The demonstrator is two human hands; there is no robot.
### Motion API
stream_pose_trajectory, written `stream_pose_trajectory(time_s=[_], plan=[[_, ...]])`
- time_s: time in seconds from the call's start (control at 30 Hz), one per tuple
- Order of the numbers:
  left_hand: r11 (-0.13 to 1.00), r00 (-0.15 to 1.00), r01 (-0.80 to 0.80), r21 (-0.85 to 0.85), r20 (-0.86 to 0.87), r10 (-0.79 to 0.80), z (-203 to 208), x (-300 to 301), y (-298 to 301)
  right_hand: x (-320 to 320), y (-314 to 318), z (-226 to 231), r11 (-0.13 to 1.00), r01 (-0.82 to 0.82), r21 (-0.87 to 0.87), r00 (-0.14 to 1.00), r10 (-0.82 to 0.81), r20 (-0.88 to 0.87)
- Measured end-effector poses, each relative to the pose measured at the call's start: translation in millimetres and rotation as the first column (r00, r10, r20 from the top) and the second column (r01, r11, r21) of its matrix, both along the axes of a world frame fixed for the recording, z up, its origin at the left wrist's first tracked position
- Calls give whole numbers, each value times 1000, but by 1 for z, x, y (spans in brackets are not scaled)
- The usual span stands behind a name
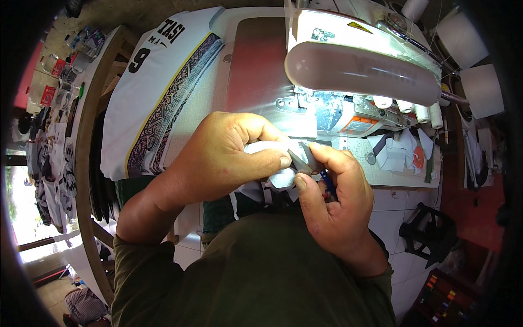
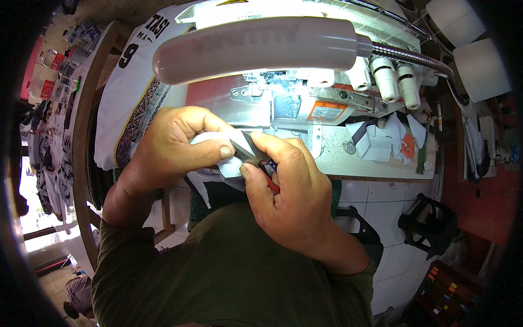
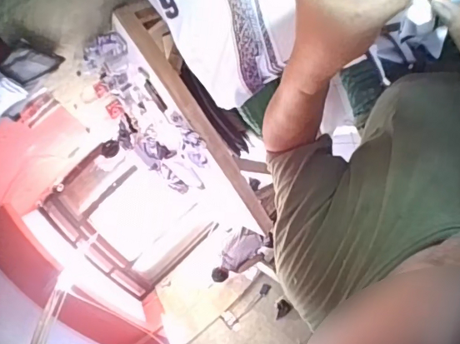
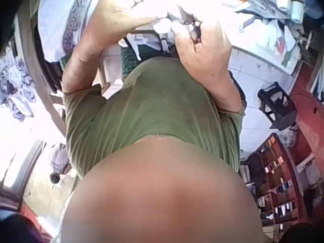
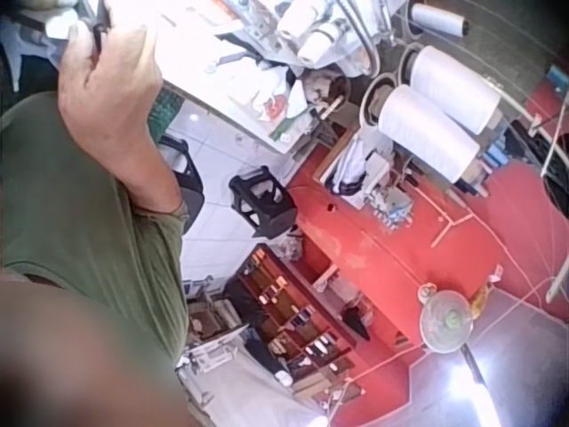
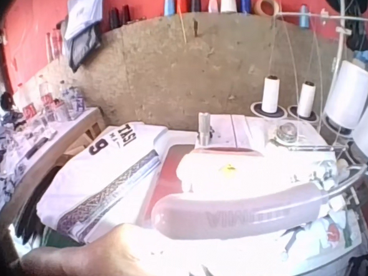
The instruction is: The person uses small scissors to trim excess fabric from a white jersey, repeatedly cutting small sections and inspecting the edges. The person then folds and aligns the trimmed fabric, preparing it for further handling.
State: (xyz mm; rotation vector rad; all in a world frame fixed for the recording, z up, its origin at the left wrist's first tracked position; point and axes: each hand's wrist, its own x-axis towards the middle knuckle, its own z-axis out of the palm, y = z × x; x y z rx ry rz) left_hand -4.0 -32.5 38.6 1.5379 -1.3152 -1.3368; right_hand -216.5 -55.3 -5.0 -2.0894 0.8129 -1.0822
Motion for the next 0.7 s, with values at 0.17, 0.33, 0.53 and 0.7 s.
stream_pose_trajectory(time_s=[0.17,0.33,0.53,0.7], plan=[[1000,1000,18,-10,-1,-18,5,0,-1,1,1,1,1000,5,24,1000,-5,6],[1000,1000,10,0,17,-10,5,-1,-1,2,-2,-1,1000,-2,1,1000,2,18],[1000,999,17,-16,33,-16,4,0,-1,2,0,-2,1000,9,15,1000,-9,14],[1000,999,20,8,37,-20,5,1,-1,9,-3,-15,1000,20,-17,981,-16,193]])
